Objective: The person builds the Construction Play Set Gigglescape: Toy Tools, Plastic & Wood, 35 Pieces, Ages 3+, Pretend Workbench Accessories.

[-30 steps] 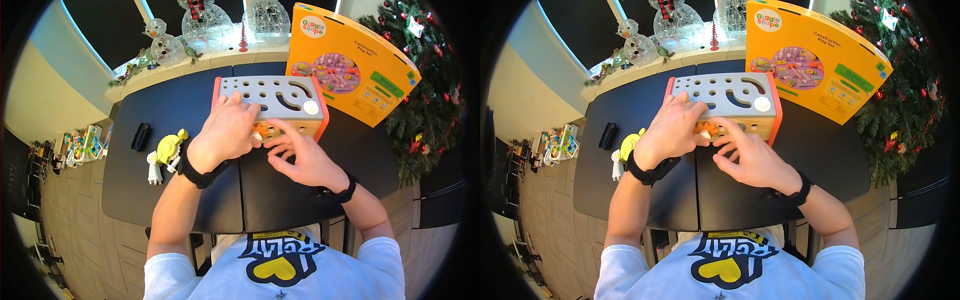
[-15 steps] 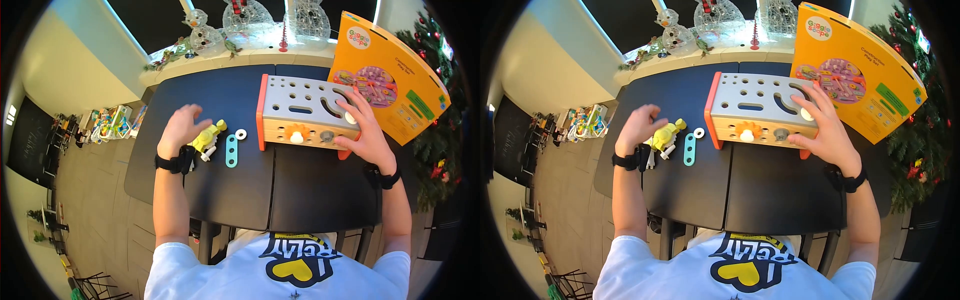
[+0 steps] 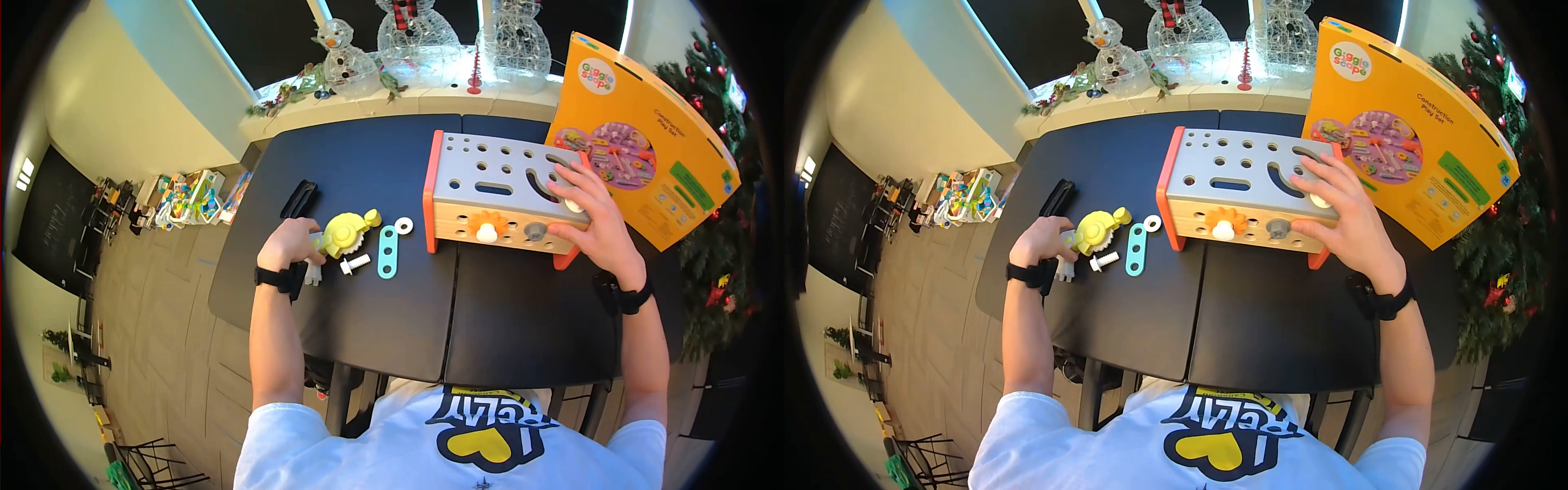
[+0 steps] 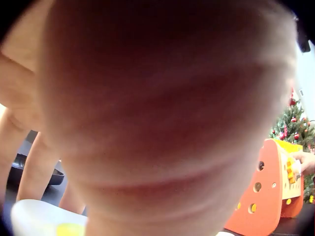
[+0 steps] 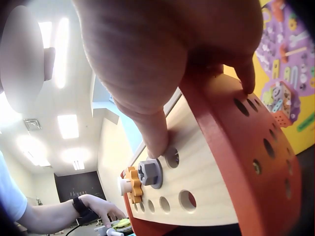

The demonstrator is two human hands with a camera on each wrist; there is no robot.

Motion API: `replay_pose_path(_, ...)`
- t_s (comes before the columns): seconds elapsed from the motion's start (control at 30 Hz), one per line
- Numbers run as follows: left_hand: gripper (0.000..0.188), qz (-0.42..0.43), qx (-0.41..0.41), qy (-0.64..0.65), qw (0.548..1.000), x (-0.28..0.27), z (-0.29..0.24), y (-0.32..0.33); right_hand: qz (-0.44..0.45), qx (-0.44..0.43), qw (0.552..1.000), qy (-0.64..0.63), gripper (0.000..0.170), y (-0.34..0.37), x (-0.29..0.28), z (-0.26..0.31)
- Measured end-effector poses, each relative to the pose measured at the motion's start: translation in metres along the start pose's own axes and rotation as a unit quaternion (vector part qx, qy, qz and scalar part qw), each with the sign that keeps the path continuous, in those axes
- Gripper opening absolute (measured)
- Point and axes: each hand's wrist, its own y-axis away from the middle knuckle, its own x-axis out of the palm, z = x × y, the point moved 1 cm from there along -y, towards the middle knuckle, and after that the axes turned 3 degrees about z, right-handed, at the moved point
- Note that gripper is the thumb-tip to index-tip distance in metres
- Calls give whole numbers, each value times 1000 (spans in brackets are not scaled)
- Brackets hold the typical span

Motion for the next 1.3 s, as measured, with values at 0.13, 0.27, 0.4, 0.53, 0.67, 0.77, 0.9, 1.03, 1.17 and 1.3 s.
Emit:
replay_pose_path(0.13,58,-94,12,20,995,5,7,-3,2,-1,1000,-11,60,1,0,-2)
replay_pose_path(0.27,50,-279,62,115,951,-2,2,-6,16,-3,1000,-15,61,1,-3,-4)
replay_pose_path(0.4,47,-346,217,302,861,-27,-47,11,31,-15,999,-13,62,1,-4,-6)
replay_pose_path(0.53,50,-303,360,450,759,-54,-112,46,43,-22,999,-18,61,1,-6,-2)
replay_pose_path(0.67,44,-264,502,436,699,-68,-147,36,53,-32,998,-25,61,2,-5,-1)
replay_pose_path(0.77,49,-246,497,420,718,-68,-164,15,48,-40,998,-29,60,3,-6,-1)
replay_pose_path(0.9,50,-193,475,442,736,-65,-178,11,39,-45,998,-30,59,3,-5,-2)
replay_pose_path(1.03,44,-196,459,385,776,-68,-184,22,42,-43,998,-35,58,3,-6,-1)
replay_pose_path(1.17,38,-218,453,342,794,-68,-184,24,36,-43,998,-33,58,2,-6,0)
replay_pose_path(1.3,33,-214,480,369,767,-62,-185,9,33,-37,998,-36,57,3,-5,-2)
